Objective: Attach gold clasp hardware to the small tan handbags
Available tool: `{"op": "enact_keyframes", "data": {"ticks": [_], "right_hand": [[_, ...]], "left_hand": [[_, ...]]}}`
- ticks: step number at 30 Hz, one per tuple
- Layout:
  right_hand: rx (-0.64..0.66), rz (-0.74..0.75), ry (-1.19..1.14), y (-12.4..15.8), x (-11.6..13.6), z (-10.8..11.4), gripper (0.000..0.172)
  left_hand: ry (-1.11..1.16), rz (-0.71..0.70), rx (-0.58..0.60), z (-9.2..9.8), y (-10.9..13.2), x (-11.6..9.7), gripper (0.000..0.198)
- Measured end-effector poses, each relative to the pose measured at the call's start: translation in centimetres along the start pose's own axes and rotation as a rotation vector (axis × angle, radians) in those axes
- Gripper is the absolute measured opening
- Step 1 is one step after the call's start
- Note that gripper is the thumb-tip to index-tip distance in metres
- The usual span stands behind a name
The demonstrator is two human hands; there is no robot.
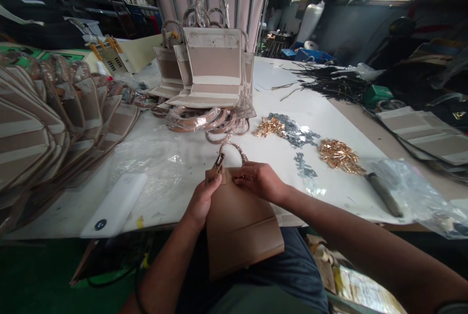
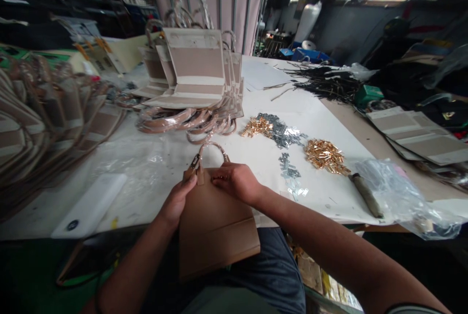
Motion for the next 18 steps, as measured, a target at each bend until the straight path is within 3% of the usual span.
{"op": "enact_keyframes", "data": {"ticks": [4, 9, 13, 18], "right_hand": [[0.009, -0.005, 0.163, 0.1, 0.6, -0.5, 0.014], [0.054, 0.052, 0.418, 0.0, 1.9, -0.8, 0.012], [0.02, -0.001, 0.581, 0.0, 2.2, -1.7, 0.009], [-0.085, -0.036, 0.454, 0.8, 1.3, -0.7, 0.021]], "left_hand": [[0.016, -0.012, 0.01, -0.1, 0.0, -0.1, 0.051], [-0.059, -0.05, 0.001, 0.0, 0.0, -0.4, 0.065], [-0.3, -0.152, -0.026, 0.7, -0.4, -1.2, 0.071], [-0.656, -0.204, -0.054, 0.3, -1.7, -2.3, 0.075]]}}
Point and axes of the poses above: each hand's wrist, its own y-axis away from the middle knuckle, its own z-axis out of the back of the hand, x = y × z, the point moved 6 cm from there along -y, towards the middle knuckle, and after that the axes turned 12 degrees about -z, right-handed, at the moved point
